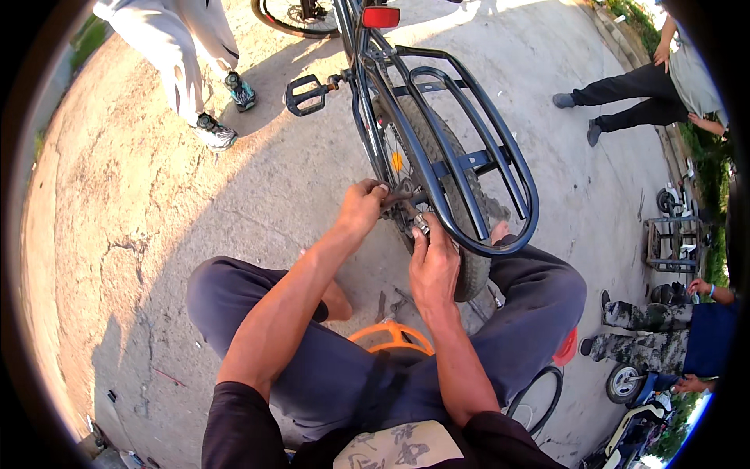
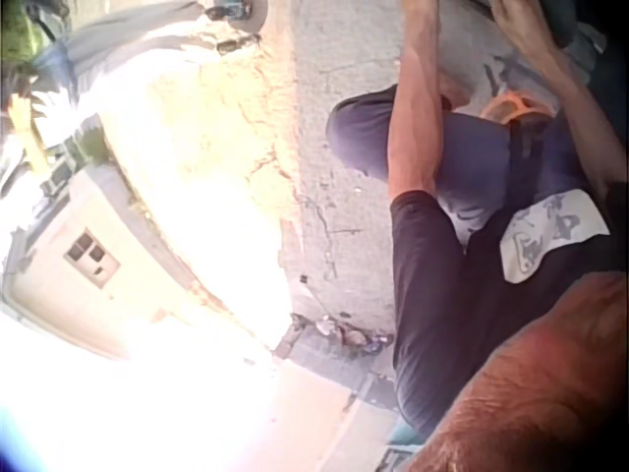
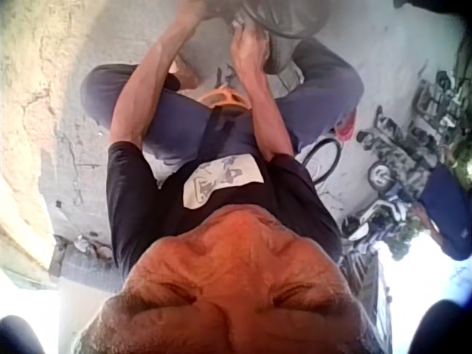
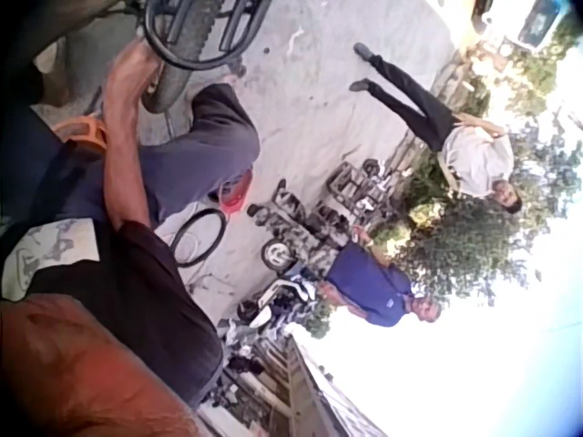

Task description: The person unscrews bolts from the rear wheel assembly of a bicycle using a power tool, removes a rack, and then works on the chain and derailleur by hand.

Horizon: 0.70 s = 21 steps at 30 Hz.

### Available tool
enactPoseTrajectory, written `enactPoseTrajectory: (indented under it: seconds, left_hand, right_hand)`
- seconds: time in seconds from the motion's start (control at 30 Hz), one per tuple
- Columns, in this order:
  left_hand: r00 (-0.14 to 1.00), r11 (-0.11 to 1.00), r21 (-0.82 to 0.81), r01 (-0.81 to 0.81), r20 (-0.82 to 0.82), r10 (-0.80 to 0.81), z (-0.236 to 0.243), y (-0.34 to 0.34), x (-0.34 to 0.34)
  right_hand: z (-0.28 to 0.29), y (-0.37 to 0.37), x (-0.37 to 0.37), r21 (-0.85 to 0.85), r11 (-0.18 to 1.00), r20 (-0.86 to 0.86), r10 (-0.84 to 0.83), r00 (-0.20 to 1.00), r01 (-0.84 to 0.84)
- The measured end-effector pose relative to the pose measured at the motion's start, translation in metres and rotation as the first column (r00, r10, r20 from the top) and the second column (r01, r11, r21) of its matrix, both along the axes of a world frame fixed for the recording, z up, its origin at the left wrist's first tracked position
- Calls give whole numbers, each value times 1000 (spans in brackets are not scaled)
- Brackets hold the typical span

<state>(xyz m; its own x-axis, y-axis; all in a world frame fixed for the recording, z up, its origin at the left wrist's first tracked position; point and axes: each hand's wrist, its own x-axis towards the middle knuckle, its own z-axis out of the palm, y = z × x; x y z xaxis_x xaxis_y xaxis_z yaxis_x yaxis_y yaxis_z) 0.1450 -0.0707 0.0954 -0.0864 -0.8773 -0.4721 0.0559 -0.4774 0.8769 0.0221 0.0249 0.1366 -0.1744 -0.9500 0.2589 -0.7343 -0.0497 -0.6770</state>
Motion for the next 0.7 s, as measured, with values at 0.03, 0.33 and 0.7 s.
enactPoseTrajectory:
  seconds: [0.03, 0.33, 0.7]
  left_hand:
    - [1000, 1000, 21, -9, -7, 9, -1, 0, 1]
    - [997, 996, -42, -77, -20, 76, -15, 18, 1]
    - [870, 854, -349, 385, 445, -210, 54, 59, 29]
  right_hand:
    - [0, -1, 1, 5, 1000, 4, 2, 1000, -2]
    - [-15, 5, -4, 100, 993, -108, -47, 993, 58]
    - [-2, 2, -8, 287, 957, 49, 14, 999, -27]
